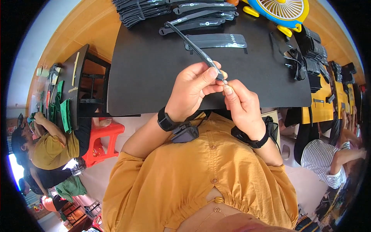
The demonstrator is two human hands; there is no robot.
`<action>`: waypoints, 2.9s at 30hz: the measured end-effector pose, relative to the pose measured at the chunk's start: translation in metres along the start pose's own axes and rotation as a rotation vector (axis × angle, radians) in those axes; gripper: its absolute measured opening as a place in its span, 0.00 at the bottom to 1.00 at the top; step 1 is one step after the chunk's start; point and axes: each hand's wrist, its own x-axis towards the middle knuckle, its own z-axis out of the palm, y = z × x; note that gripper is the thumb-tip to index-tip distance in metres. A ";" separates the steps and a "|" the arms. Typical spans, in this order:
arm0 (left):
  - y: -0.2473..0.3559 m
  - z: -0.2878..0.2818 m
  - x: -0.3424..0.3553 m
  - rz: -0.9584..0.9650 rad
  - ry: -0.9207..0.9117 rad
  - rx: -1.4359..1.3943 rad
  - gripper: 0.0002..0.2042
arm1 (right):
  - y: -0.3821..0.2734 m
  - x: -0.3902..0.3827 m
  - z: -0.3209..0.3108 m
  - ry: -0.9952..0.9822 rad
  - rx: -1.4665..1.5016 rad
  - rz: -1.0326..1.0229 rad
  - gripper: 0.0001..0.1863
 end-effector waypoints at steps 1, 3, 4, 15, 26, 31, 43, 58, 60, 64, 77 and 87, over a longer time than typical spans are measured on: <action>0.001 0.000 -0.001 -0.001 0.001 -0.001 0.14 | -0.005 0.002 -0.005 -0.101 0.170 0.167 0.12; 0.003 0.001 -0.002 -0.007 -0.005 0.009 0.14 | -0.011 0.004 -0.013 -0.203 0.339 0.335 0.11; 0.003 0.000 -0.002 -0.007 -0.005 0.009 0.14 | -0.011 0.006 -0.016 -0.253 0.452 0.392 0.11; 0.016 0.004 -0.003 -0.027 0.009 0.003 0.12 | -0.010 0.008 0.003 -0.066 0.233 0.020 0.21; 0.029 0.011 -0.002 -0.055 0.078 0.191 0.14 | -0.011 0.007 -0.001 -0.125 0.596 0.267 0.20; 0.031 0.015 -0.006 0.033 0.145 0.561 0.16 | -0.026 0.010 -0.013 -0.114 0.611 0.293 0.19; 0.016 0.020 -0.007 0.576 0.146 1.220 0.14 | -0.016 0.009 -0.008 -0.040 0.334 -0.047 0.17; -0.006 0.005 -0.011 0.724 0.040 0.966 0.05 | -0.016 0.000 0.002 -0.018 0.384 -0.050 0.17; -0.003 0.003 -0.010 0.724 0.021 1.032 0.07 | -0.017 0.000 0.002 -0.006 0.372 -0.039 0.17; 0.007 0.011 -0.013 0.642 0.022 1.032 0.09 | -0.020 0.000 0.003 0.022 0.261 -0.065 0.17; -0.009 0.004 -0.012 0.730 0.081 0.934 0.11 | -0.018 -0.001 0.013 0.023 0.263 -0.109 0.16; -0.015 0.005 -0.011 0.654 0.069 0.556 0.12 | -0.021 0.002 0.016 -0.032 0.714 0.232 0.17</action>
